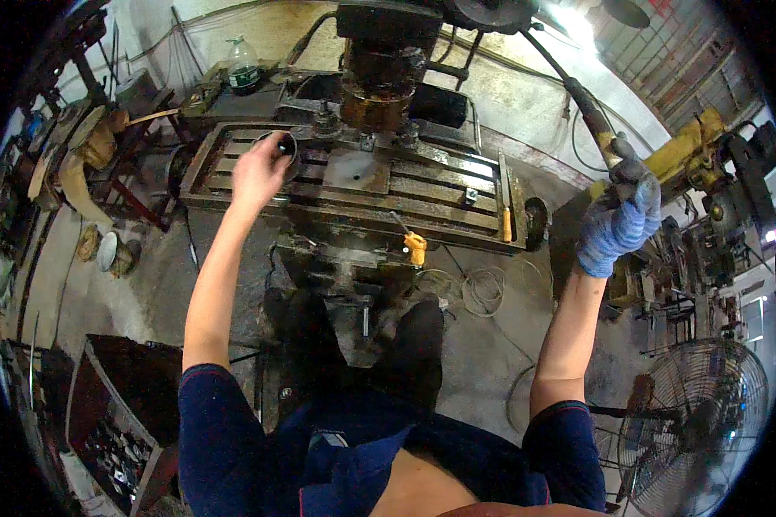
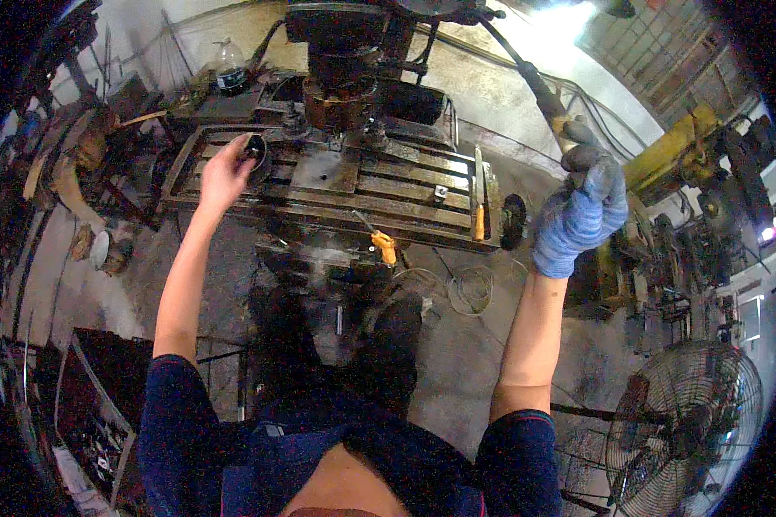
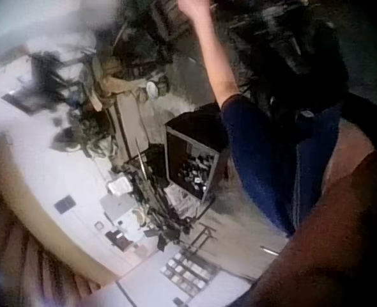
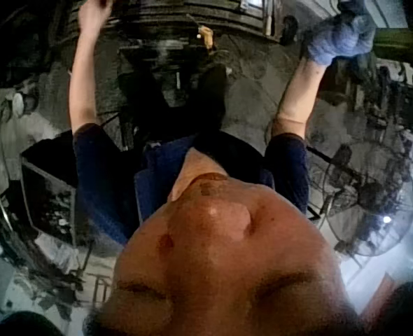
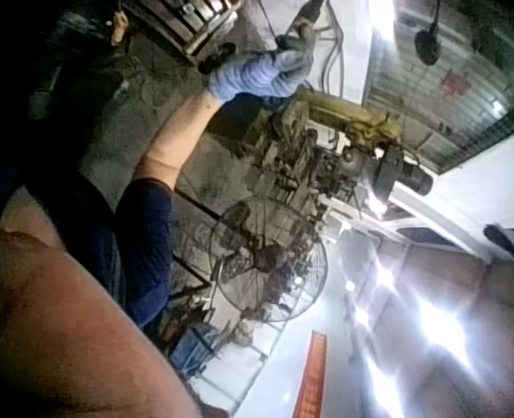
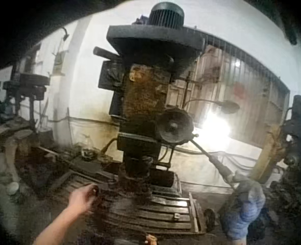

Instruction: The person picks up metal parts from a bin and places them into a milling machine. The person operates the machine using a lever to drill into the parts and uses a screwdriver to clear debris or adjust the pieces on the work surface.

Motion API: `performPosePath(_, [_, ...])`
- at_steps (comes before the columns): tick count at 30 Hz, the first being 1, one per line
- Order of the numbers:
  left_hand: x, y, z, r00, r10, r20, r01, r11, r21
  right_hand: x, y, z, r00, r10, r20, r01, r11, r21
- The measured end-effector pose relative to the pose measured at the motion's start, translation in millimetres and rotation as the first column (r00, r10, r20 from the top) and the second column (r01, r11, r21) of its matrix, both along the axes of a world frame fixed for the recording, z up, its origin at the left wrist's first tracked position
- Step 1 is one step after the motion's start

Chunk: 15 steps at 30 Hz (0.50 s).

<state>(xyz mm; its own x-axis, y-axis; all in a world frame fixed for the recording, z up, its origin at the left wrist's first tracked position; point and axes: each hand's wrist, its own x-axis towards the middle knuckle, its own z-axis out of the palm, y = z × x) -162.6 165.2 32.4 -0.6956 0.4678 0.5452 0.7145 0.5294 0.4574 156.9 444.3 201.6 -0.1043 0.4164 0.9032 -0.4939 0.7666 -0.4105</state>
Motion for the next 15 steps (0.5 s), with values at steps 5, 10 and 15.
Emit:
performPosePath(5, [-10.0,-50.2,-15.9,0.974,0.180,-0.137,-0.215,0.928,-0.305,-3.0,-2.8,2.5,0.999,0.030,-0.044,-0.032,0.999,-0.044])
performPosePath(10, [-37.3,-50.7,-43.4,0.990,0.072,-0.118,-0.109,0.931,-0.347,0.9,3.5,7.2,0.999,0.026,-0.022,-0.026,0.999,-0.032])
performPosePath(15, [-40.2,-59.9,-59.4,0.975,0.198,0.102,-0.211,0.968,0.135,-3.1,-6.2,15.8,0.998,-0.001,-0.068,-0.003,0.998,-0.062])
